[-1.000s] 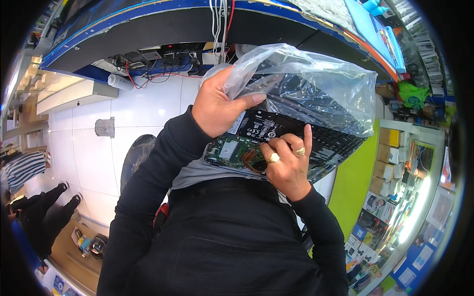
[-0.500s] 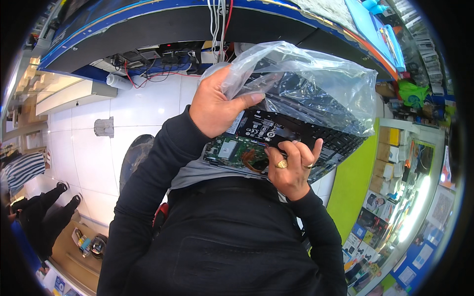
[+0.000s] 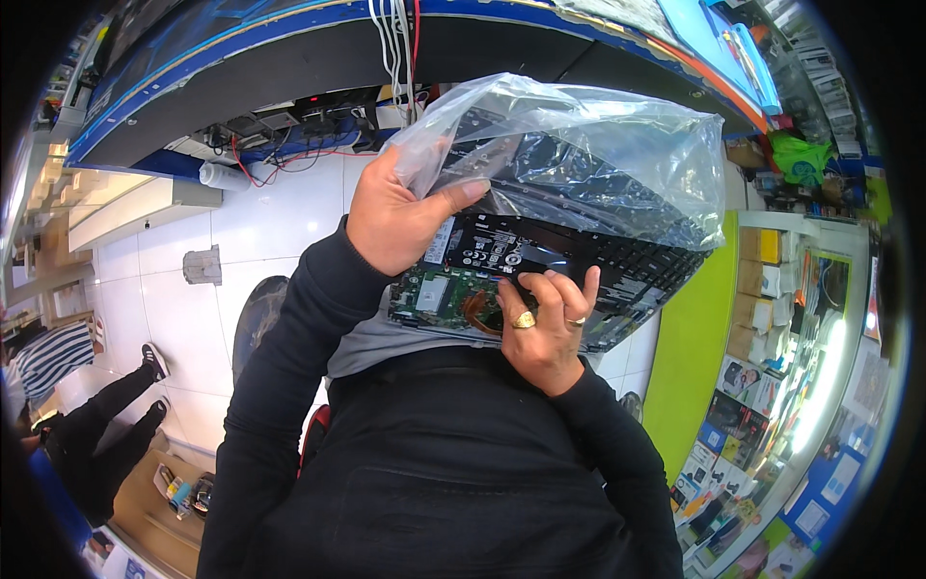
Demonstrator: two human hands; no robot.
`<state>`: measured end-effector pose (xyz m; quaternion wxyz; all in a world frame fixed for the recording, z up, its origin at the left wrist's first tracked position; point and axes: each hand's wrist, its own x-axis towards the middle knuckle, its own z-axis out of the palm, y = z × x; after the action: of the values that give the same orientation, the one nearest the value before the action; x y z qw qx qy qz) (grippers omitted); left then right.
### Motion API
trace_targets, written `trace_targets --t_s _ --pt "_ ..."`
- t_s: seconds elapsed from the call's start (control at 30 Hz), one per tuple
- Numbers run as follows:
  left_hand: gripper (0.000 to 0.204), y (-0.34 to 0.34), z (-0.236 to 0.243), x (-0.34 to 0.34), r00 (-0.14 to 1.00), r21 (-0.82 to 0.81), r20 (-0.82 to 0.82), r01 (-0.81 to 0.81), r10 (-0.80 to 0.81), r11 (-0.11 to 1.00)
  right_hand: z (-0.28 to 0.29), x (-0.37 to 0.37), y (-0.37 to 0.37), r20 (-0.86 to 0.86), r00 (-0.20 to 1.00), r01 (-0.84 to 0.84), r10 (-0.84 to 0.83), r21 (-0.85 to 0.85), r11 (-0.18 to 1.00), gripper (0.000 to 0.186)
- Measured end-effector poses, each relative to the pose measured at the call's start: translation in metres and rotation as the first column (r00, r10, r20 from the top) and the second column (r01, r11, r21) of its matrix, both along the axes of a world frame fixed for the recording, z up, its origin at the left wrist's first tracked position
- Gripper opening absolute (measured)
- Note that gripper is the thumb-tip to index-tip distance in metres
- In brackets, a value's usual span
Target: The person removes a battery from a laptop, sets it aside, and then unpacks a replacement keyboard component from a plastic bag and positions it over the internal chassis.
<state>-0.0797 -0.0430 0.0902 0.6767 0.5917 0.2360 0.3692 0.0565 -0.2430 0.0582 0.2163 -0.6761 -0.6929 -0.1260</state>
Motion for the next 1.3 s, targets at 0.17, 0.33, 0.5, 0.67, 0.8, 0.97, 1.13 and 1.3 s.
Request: trace_targets --t_s 0.17,0.33,0.5,0.67,0.8,0.97,1.13,1.3 --pt "0.04 0.003 0.004 0.0 1.0 0.049 -0.023 0.021 -0.02 0.999 0.0 -0.003 0.002 0.056 0.998 0.015 -0.016 0.022 1.0 0.026" --pt "0.04 0.001 0.003 0.0 1.0 0.022 0.009 0.009 -0.009 1.0 0.0 -0.006 0.004 0.1 0.994 0.035 -0.04 0.043 0.998 0.024" --pt "0.04 0.001 0.003 0.001 0.999 0.018 0.028 0.02 -0.02 1.0 0.004 -0.005 0.006 0.032 0.999 0.035 -0.035 -0.001 0.999 0.025" --pt "0.04 0.002 0.003 0.001 0.999 0.027 -0.002 0.032 -0.032 0.999 0.004 -0.005 0.009 -0.008 1.0 0.021 -0.021 0.003 1.0 0.024" --pt "0.041 0.002 0.004 0.001 0.999 0.029 0.01 0.033 -0.034 0.999 0.003 -0.005 0.01 -0.008 1.0 0.013 -0.013 0.009 1.0 0.023" --pt "0.042 0.002 0.005 0.001 1.0 0.01 -0.014 0.028 -0.028 1.0 0.0 -0.005 0.011 -0.005 1.0 0.019 -0.019 0.019 1.0 0.021" --pt "0.041 0.001 0.006 0.0 1.0 0.035 -0.011 0.022 -0.022 0.999 -0.004 -0.007 0.01 -0.002 0.999 0.032 -0.032 0.074 0.997 0.017" --pt "0.041 0.002 0.004 -0.002 0.999 0.027 -0.031 0.036 -0.035 0.999 -0.005 -0.008 0.011 0.107 0.994 -0.011 0.006 0.047 0.999 0.015"
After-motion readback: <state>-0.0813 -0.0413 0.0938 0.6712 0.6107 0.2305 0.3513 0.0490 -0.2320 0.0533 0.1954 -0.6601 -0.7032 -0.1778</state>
